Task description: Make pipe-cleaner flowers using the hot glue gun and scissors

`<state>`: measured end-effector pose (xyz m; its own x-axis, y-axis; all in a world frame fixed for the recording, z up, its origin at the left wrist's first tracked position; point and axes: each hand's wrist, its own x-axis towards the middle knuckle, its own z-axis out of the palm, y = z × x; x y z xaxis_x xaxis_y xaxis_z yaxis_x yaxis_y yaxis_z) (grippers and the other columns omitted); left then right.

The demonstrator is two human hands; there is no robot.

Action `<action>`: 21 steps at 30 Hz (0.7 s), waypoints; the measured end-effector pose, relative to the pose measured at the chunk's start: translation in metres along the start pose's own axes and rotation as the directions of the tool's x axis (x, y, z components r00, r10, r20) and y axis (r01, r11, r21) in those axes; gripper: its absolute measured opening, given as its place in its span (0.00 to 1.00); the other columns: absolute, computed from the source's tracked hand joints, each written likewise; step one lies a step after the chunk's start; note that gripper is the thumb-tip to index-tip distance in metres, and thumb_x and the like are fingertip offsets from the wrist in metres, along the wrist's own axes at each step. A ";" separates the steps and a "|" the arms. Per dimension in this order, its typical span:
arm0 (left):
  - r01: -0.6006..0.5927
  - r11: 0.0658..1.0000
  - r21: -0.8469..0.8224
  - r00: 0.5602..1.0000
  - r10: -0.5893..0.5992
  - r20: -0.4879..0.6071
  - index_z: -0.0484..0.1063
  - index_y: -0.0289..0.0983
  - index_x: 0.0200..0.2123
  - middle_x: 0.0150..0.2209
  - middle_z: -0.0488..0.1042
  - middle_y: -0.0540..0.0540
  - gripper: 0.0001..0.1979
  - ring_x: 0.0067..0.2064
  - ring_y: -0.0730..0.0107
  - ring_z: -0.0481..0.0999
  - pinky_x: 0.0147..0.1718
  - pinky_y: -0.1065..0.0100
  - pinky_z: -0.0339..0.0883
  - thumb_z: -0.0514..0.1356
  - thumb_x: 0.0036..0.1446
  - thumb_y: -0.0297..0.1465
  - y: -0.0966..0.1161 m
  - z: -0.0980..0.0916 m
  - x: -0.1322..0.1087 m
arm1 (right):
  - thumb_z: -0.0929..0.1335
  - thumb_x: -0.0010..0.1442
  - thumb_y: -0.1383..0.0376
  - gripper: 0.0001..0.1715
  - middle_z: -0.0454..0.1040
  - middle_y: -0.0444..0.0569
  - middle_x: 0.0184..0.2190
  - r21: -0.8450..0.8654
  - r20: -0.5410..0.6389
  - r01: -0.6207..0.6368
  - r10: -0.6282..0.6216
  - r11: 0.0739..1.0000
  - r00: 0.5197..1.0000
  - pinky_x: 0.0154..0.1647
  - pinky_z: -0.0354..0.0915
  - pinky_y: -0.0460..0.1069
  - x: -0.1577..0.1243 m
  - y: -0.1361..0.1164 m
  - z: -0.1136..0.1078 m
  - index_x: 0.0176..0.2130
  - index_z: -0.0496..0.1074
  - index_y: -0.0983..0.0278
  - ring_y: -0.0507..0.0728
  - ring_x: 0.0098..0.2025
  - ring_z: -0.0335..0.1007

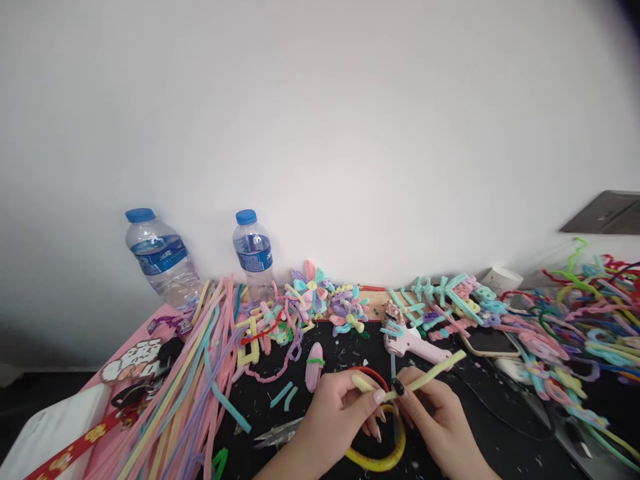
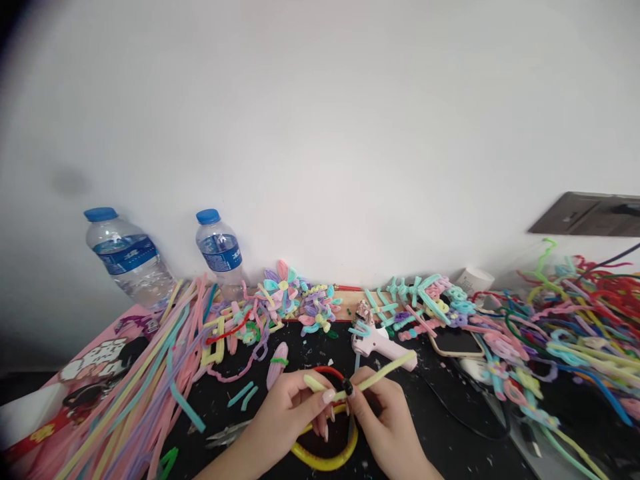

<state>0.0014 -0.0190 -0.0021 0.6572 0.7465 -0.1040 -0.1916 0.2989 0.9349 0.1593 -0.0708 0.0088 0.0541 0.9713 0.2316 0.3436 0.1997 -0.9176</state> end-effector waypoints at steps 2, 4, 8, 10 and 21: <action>-0.008 1.000 0.008 1.000 0.007 0.002 0.70 0.31 0.27 0.23 0.69 0.49 0.15 0.19 0.79 0.69 0.21 0.75 0.65 0.60 0.53 0.39 -0.001 0.000 0.000 | 0.63 0.62 0.59 0.17 0.63 0.43 0.21 0.009 -0.015 -0.020 0.020 1.000 1.000 0.22 0.56 0.43 -0.002 0.003 0.000 0.25 0.68 0.64 0.50 0.22 0.57; 0.005 1.000 0.016 1.000 -0.005 0.003 0.71 0.31 0.28 0.23 0.68 0.50 0.14 0.19 0.78 0.68 0.21 0.74 0.65 0.61 0.52 0.38 0.001 0.002 0.000 | 0.62 0.62 0.58 0.17 0.62 0.42 0.20 0.033 -0.037 -0.059 0.061 0.998 0.997 0.21 0.55 0.43 -0.003 0.004 -0.001 0.26 0.66 0.64 0.50 0.21 0.56; 0.037 0.969 0.245 0.999 -0.039 0.004 0.71 0.32 0.24 0.17 0.64 0.52 0.12 0.18 0.77 0.64 0.18 0.75 0.59 0.60 0.51 0.37 0.006 0.006 -0.006 | 0.60 0.63 0.55 0.20 0.60 0.41 0.20 0.067 -0.109 -0.119 0.126 0.991 0.986 0.21 0.54 0.44 -0.003 0.004 -0.003 0.26 0.63 0.63 0.50 0.21 0.55; -0.069 0.881 0.468 0.998 0.055 0.044 0.70 0.33 0.20 0.17 0.63 0.53 0.12 0.19 0.78 0.62 0.18 0.76 0.54 0.61 0.50 0.34 0.006 0.007 -0.010 | 0.60 0.63 0.54 0.20 0.59 0.41 0.20 0.055 -0.142 -0.146 0.153 0.988 0.978 0.21 0.54 0.44 0.000 0.004 -0.005 0.25 0.61 0.63 0.50 0.21 0.54; -0.364 0.729 0.580 0.927 0.225 0.299 0.70 0.34 0.16 0.17 0.60 0.55 0.09 0.20 0.79 0.59 0.19 0.76 0.47 0.64 0.44 0.25 -0.005 0.008 -0.010 | 0.58 0.60 0.59 0.19 0.54 0.39 0.17 -0.523 0.080 -0.089 0.152 0.848 0.985 0.22 0.47 0.45 0.045 -0.007 -0.016 0.20 0.53 0.62 0.51 0.21 0.50</action>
<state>0.0013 -0.0325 -0.0029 0.7840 0.5820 0.2157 0.0439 -0.3987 0.9160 0.1747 -0.0305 0.0312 0.0311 0.9976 0.0626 0.7767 0.0153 -0.6297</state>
